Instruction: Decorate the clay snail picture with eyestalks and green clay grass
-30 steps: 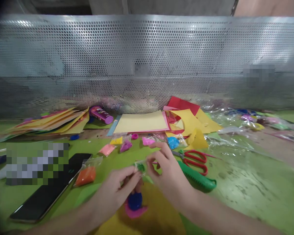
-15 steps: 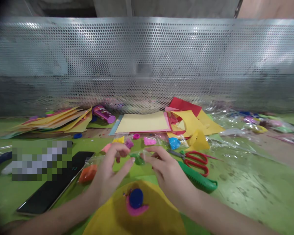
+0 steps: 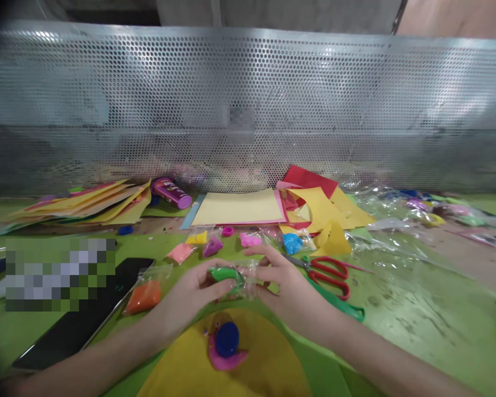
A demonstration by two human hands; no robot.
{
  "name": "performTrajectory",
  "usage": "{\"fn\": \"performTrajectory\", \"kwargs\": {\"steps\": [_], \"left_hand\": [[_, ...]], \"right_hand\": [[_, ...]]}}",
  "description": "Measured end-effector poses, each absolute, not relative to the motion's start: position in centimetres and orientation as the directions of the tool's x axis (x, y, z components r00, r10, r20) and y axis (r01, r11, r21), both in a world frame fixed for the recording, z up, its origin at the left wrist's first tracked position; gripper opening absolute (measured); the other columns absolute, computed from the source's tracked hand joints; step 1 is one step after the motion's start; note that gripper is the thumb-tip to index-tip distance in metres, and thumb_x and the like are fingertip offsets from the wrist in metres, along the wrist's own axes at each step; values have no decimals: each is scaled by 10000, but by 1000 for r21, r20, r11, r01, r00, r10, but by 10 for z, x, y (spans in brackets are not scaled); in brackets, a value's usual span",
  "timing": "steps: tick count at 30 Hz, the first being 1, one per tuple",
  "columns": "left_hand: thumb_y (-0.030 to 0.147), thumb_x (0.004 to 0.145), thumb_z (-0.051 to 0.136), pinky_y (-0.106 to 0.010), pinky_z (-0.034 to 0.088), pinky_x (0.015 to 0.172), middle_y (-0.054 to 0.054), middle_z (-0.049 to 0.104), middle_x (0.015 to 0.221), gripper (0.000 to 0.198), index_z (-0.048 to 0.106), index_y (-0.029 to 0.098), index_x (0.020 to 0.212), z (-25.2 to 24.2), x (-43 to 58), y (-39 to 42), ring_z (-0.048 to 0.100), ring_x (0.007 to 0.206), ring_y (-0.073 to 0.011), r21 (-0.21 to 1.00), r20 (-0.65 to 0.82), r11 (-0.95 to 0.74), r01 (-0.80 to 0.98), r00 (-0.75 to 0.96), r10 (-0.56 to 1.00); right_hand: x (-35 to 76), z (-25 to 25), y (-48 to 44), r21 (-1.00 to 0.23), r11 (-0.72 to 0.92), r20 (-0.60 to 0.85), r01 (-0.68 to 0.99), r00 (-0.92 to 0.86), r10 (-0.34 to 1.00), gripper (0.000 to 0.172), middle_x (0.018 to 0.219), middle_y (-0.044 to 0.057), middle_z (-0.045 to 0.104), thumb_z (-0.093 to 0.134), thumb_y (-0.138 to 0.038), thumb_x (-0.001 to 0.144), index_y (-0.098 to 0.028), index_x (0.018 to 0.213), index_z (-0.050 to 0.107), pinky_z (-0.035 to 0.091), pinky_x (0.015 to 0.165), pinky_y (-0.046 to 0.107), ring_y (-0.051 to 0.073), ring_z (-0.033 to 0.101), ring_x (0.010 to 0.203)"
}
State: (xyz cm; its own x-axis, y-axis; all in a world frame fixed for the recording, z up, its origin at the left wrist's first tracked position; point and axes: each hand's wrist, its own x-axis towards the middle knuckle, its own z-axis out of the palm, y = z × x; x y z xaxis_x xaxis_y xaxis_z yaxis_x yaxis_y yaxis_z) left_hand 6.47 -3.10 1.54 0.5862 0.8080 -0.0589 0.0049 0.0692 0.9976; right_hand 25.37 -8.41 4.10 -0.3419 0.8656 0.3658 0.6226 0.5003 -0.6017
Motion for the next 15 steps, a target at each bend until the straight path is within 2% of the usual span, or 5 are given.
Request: {"fn": "performTrajectory", "kwargs": {"steps": [3,8,12,15], "left_hand": [[292,769,675,-263,454,726,-21,661,881,231,599,160,942,14,65,-33,608,828,-162,997,-73,81,13,597,799],[320,802,648,-291,469,782,-56,662,1014,431,502,182,1183,12,66,-36,617,906,-175,990,-81,133,-37,629,774],[298,782,659,-272,464,769,-30,667,901,257,597,152,985,17,67,-36,612,826,-152,992,-90,125,-12,624,776],[273,766,662,-259,472,738,-9,656,829,191,617,144,898,20,67,-34,601,755,-130,990,-92,138,-28,607,789]], "right_hand": [[250,37,-86,-580,495,390,647,-312,866,229,1180,36,523,548,-153,873,-314,944,694,560,723,298,159,602,853],[245,34,-89,-507,524,467,684,-292,834,269,1099,68,511,497,-82,852,-267,907,684,542,698,293,183,572,901],[247,30,-89,-430,527,575,733,-228,786,252,966,78,499,457,-96,868,-227,779,654,517,734,358,220,528,906],[248,27,-88,-407,530,624,744,-197,756,220,989,85,491,466,-125,886,-217,809,650,511,766,372,220,517,918]]}}
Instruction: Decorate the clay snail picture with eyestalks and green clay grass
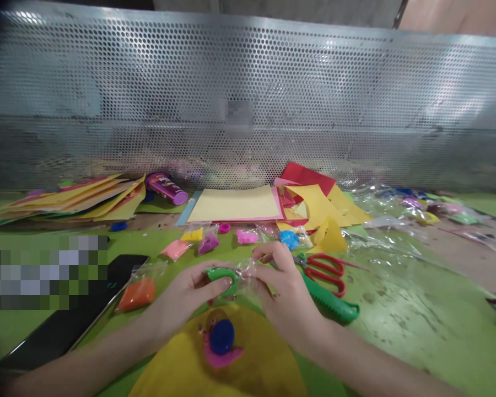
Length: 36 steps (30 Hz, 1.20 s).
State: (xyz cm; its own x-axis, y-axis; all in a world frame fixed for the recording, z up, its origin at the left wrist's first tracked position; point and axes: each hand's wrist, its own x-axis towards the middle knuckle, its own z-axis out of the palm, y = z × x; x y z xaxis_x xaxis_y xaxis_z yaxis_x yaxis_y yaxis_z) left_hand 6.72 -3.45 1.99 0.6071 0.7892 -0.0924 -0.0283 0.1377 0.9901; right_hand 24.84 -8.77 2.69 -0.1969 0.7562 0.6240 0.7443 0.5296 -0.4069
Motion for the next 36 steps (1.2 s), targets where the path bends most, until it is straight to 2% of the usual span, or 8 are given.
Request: {"fn": "performTrajectory", "kwargs": {"steps": [4,10,16,21,24,27,32,36], "left_hand": [[268,745,677,-278,475,803,-22,667,882,234,601,144,928,17,68,-34,610,832,-145,984,-105,171,-51,606,788],[346,775,627,-277,504,723,-22,665,856,241,594,165,931,17,66,-35,624,782,-157,1000,-28,28,9,587,809],[353,848,506,-399,453,891,-90,618,1092,360,512,153,1148,7,54,-6,594,994,-249,930,157,-225,290,239,958],[199,820,498,-500,250,1067,-188,481,1319,460,458,81,1263,-1,53,2,366,1287,-333,869,195,-241,433,149,969],[224,806,551,-472,98,1133,-120,289,1487,522,455,147,1313,5,58,-15,148,1399,-286,832,259,-303,464,159,953],[354,844,540,-458,154,1122,-42,387,1440,269,662,233,1052,13,62,-34,219,1373,-268,853,233,-373,365,373,898],[390,790,636,-380,388,974,-56,544,1280,194,716,221,840,17,67,-47,481,1190,-257,999,13,-29,17,598,802],[347,799,646,-341,366,985,-40,582,1231,154,726,216,801,17,67,-45,490,1180,-232,992,-45,107,-64,614,788]], "right_hand": [[246,26,-88,-402,551,611,732,-234,756,206,1160,88,485,507,-114,866,-233,853,674,503,824,377,238,505,1038],[244,28,-90,-487,527,627,696,-141,766,184,1029,63,555,499,-170,888,-241,833,660,516,799,357,208,547,961],[258,28,-76,-626,389,601,676,102,793,199,1014,72,584,439,-314,964,-212,965,610,551,674,290,177,598,881],[256,20,-74,-587,430,560,687,-39,828,229,1030,56,617,445,-308,958,-236,970,663,561,720,290,181,621,918],[251,17,-79,-523,493,610,695,-99,786,164,1006,51,610,528,-292,918,-235,869,673,561,719,287,179,618,898],[247,17,-84,-425,560,682,711,-155,715,108,1009,61,586,576,-237,890,-225,847,674,553,724,291,183,596,915],[240,23,-92,-230,633,736,739,-293,610,191,1098,86,575,530,-131,901,-224,934,694,523,774,348,207,554,964],[239,24,-94,-159,636,748,755,-329,577,163,1096,100,578,526,-166,918,-208,968,676,515,778,381,221,548,964]]}}
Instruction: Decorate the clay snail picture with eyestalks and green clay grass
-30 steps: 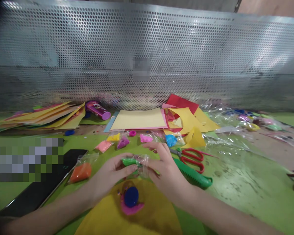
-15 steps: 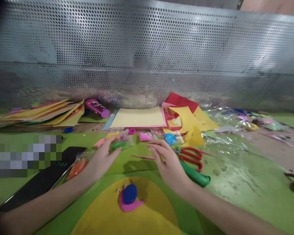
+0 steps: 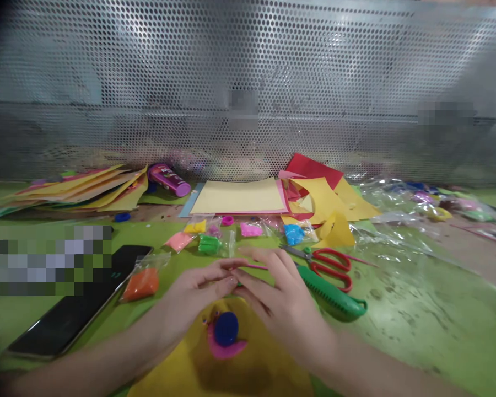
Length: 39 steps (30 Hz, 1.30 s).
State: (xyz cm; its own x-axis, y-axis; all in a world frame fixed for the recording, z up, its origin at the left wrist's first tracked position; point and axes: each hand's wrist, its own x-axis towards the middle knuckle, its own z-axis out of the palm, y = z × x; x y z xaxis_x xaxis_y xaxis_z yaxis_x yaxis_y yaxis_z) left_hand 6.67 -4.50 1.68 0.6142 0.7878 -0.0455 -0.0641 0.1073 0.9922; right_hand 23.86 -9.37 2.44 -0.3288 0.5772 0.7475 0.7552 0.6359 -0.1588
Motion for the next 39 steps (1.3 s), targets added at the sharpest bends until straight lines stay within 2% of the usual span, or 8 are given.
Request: {"fn": "performTrajectory", "kwargs": {"steps": [5,11,16,27,31,35,39], "left_hand": [[338,800,645,-330,371,957,-52,590,1214,169,722,195,755,17,66,-43,533,1107,-222,981,-103,180,-74,588,802],[338,777,660,-286,423,851,-40,595,1157,155,721,200,742,17,67,-42,555,1037,-202,991,-94,129,-26,552,829],[322,772,666,-297,407,870,-49,611,1091,143,712,187,773,14,66,-38,559,987,-194,987,-95,145,-62,499,861],[368,728,722,-285,426,807,-42,658,944,212,626,180,750,12,66,-40,586,905,-185,975,-170,218,-27,540,824],[318,775,673,-281,421,861,-41,679,972,130,697,198,816,14,68,-41,590,945,-180,988,-80,141,-63,571,817],[312,834,585,-297,392,935,-45,670,1016,174,711,194,832,17,69,-42,590,970,-185,995,-64,94,-21,579,812],[333,807,601,-302,418,867,-52,663,942,178,683,175,814,18,69,-43,581,943,-203,998,-69,60,34,581,811]], "right_hand": [[241,24,-92,-159,630,759,760,-314,571,140,1024,92,568,556,-131,894,-195,950,667,513,758,359,206,558,943],[242,26,-93,-178,637,762,750,-305,571,165,989,73,561,557,-95,868,-215,904,664,521,711,328,185,575,893],[245,23,-88,-209,624,764,753,-272,585,162,986,72,560,549,-82,860,-209,923,626,526,745,324,188,570,939],[240,22,-88,-206,645,741,736,-313,594,125,977,66,556,544,-104,849,-212,888,594,541,727,306,183,588,924],[240,22,-88,-190,650,745,736,-323,583,156,981,67,559,534,-88,846,-208,928,590,537,731,312,182,584,922],[241,22,-86,-172,653,751,738,-331,571,142,965,67,551,546,-71,839,-190,909,580,521,732,296,171,578,906],[241,20,-87,-157,656,749,738,-344,566,118,972,65,551,561,-86,845,-197,886,560,515,724,303,175,574,903]]}}
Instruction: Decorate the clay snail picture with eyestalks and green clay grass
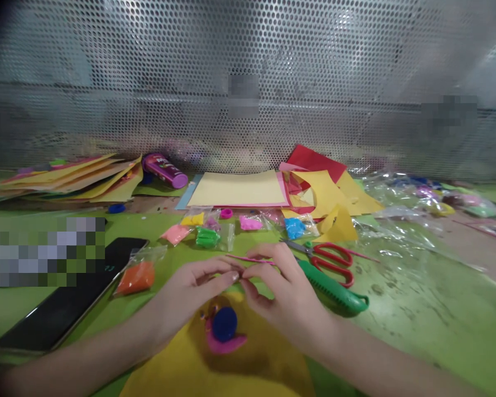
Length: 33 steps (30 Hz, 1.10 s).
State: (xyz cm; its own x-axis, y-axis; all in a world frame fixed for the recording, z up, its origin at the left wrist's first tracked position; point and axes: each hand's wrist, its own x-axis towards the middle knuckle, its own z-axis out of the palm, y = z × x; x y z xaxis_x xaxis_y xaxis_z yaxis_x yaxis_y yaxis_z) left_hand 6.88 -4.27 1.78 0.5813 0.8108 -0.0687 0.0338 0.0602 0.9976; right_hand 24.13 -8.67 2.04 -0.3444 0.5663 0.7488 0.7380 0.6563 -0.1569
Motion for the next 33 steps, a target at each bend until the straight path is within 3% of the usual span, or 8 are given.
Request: {"fn": "performTrajectory", "kwargs": {"steps": [6,11,17,21,27,33], "left_hand": [[373,764,675,-272,406,781,-27,631,856,218,640,171,835,12,65,-39,553,845,-165,989,-147,142,48,501,853],[443,781,661,-227,356,611,1,561,775,280,622,172,842,2,61,-26,483,705,-119,970,-217,244,-8,431,876],[439,799,638,-243,343,600,-27,576,822,287,621,161,869,-4,59,-18,494,686,-124,963,-231,270,-22,452,861],[470,772,659,-248,345,602,-15,564,798,324,629,164,873,-4,59,-19,472,675,-119,959,-245,284,-17,459,854],[434,793,643,-250,337,618,1,542,768,274,631,164,834,-2,61,-20,446,663,-110,962,-230,273,-22,475,849],[430,795,635,-253,350,634,-7,546,773,263,637,169,823,2,60,-23,457,681,-125,961,-239,276,-12,464,853]], "right_hand": [[248,16,-84,-124,610,731,783,-344,590,96,978,82,544,549,-88,865,-178,895,566,512,732,327,185,556,909],[255,3,-70,-25,526,605,850,-406,685,111,956,91,609,561,-111,873,-163,825,646,521,756,388,229,533,905],[254,1,-76,176,482,399,858,-510,762,186,1142,125,609,617,-59,765,-130,919,692,490,889,477,312,485,1113],[255,8,-87,313,489,295,814,-573,765,312,1217,181,569,630,-29,652,-113,947,689,485,876,536,380,459,1166],[253,6,-89,441,465,276,767,-609,743,402,1357,229,448,516,-7,693,-62,1071,644,512,846,524,398,464,1190],[257,13,-95,478,474,245,740,-630,737,361,1364,210,449,502,-16,701,-103,1011,665,506,856,550,410,442,1218]]}}
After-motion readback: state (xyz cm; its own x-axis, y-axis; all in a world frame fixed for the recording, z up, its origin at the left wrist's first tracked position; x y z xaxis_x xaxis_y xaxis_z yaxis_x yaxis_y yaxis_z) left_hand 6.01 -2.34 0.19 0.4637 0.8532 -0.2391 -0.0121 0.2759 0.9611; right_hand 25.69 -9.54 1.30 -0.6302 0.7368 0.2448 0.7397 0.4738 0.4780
